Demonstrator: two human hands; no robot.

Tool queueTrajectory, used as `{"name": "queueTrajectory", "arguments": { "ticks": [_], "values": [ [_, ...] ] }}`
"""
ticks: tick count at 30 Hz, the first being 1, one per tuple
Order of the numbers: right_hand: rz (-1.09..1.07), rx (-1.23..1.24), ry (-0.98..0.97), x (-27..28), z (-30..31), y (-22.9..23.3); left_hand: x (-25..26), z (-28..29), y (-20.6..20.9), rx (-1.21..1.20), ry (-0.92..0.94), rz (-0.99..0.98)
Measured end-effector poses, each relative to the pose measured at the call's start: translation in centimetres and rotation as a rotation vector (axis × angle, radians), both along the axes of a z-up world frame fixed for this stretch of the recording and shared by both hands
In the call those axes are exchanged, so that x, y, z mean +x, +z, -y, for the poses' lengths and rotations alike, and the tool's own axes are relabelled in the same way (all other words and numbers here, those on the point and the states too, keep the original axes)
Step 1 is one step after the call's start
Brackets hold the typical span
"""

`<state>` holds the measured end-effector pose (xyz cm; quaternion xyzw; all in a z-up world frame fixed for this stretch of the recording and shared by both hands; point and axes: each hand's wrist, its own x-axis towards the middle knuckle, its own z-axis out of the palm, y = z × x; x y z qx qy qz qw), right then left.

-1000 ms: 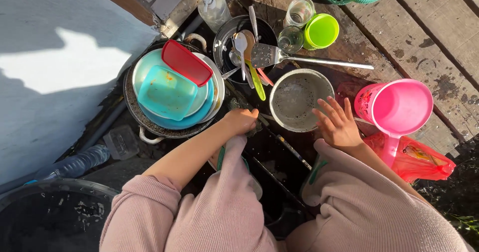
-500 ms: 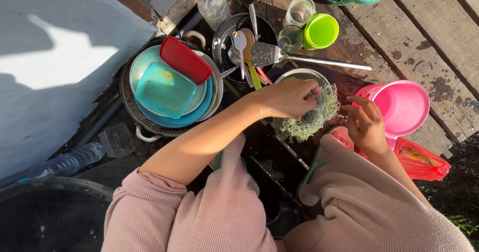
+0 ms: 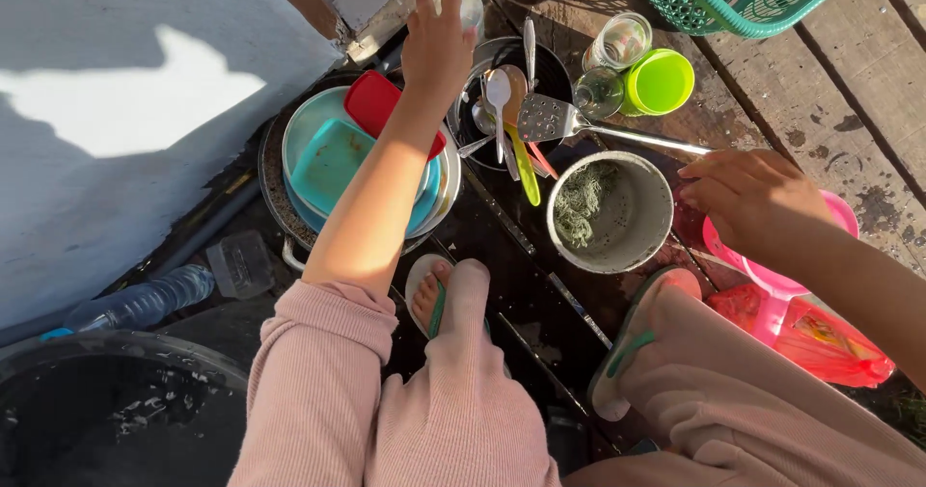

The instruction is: Washing various kitchen utensils, plates, and plastic containers using soap and water in an outdoor basin.

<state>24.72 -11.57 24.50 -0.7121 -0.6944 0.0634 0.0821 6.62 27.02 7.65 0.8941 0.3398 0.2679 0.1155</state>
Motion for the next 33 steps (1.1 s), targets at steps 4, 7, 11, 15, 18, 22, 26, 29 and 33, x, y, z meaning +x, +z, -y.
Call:
{"name": "queueTrajectory", "arguments": {
  "ticks": [4, 7, 11, 15, 18, 22, 26, 29, 33],
  "values": [
    [0.119, -0.13, 0.089, 0.2, -0.9, -0.8, 0.2, 0.4, 0.4, -0.191, -0.017, -0.12],
    [0.12, -0.113, 0.057, 1.4, -0.4, -0.5, -1.1, -0.2, -0.3, -0.212, 0.027, 0.004],
    [-0.06, -0.059, -0.156, 3.3, 0.9, 0.2, -1.8, 1.3, 7.8, -0.083, -0.138, 0.393],
    [-0.116, -0.02, -0.224, 3.2, 1.1, 2.5, -0.5, 5.9, 16.0, 0.054, -0.241, 0.375],
    [-0.383, -0.069, -0.355, 1.7, 0.9, 4.3, 0.9, 11.7, 23.0, 0.065, -0.483, 0.253],
    [-0.571, 0.075, -0.336, 0.9, 1.4, 4.4, 5.2, 17.2, 25.0, -0.314, -0.75, 0.263],
    [-0.624, 0.191, -0.542, 0.5, 3.0, 1.3, 10.4, 22.9, 20.6, -0.88, -0.71, 0.171],
    [-0.67, 0.371, -0.637, 2.2, 5.8, -4.4, 13.1, 26.3, 15.1, -0.949, -0.731, 0.151],
    [-0.389, 0.306, -0.721, 2.3, 8.0, -8.9, 13.5, 27.1, 12.0, -0.677, -0.991, 0.03]
  ]
}}
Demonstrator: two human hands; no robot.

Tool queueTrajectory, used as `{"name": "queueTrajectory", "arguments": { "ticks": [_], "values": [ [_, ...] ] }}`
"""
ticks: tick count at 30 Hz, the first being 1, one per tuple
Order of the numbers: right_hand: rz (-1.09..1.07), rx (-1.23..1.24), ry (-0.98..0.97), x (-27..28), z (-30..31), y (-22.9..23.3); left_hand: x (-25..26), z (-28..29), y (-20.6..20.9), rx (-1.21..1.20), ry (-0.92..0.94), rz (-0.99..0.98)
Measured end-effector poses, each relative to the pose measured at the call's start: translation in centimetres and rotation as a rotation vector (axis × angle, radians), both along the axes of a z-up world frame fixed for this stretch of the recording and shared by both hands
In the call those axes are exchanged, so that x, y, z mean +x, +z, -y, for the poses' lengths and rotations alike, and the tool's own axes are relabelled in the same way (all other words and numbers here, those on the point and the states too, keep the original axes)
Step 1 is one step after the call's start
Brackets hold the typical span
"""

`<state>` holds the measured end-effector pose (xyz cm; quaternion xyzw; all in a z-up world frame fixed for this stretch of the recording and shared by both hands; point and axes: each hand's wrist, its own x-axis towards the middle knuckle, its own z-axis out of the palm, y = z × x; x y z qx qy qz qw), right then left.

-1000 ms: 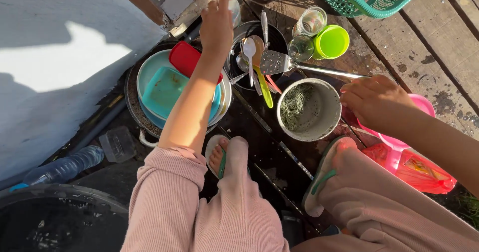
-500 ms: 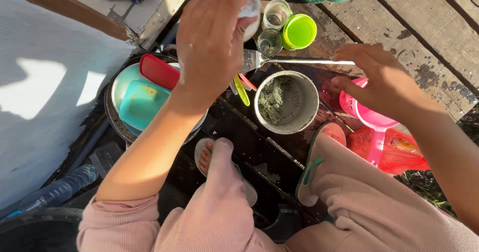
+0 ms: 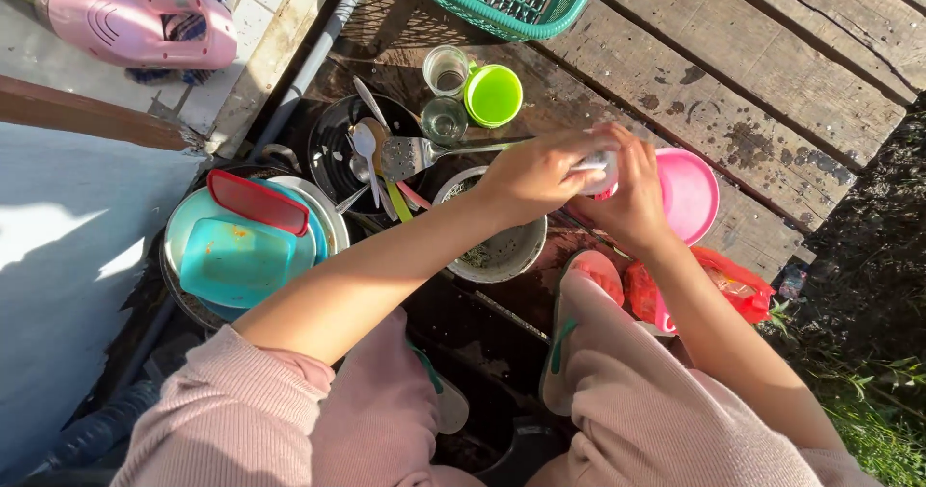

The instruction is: Washing various kitchen utensils, plates, and plastic containers using soap and water in an outdoor basin.

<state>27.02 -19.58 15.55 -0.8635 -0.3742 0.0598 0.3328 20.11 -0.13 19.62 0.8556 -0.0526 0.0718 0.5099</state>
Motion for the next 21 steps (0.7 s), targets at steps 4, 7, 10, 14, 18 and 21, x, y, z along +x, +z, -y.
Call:
{"name": "queueTrajectory", "arguments": {
  "ticks": [4, 7, 10, 14, 18, 21],
  "values": [
    [-0.086, 0.029, 0.084, -0.8, 0.9, -4.4, -1.4, -0.8, -4.6, -0.014, -0.062, -0.243],
    [-0.302, -0.023, 0.074, -0.9, 0.4, -5.5, -2.1, -2.8, -9.1, 0.15, 0.135, -0.365],
    [-0.604, -0.035, 0.154, -0.3, 3.2, -9.0, -4.2, -4.1, -9.9, 0.499, 0.169, -0.582],
    [-1.088, 0.383, -0.119, -0.4, 4.2, -5.6, -5.3, -5.6, -11.3, 0.605, 0.069, -0.731],
    [-0.476, 0.066, 0.021, -0.9, 0.0, -1.6, -6.1, -7.0, -11.8, 0.579, 0.021, -0.82],
    [-0.302, -0.229, 0.102, -1.5, -3.2, -1.1, -6.9, -7.5, -13.0, 0.574, 0.016, -0.879]
  ]
}}
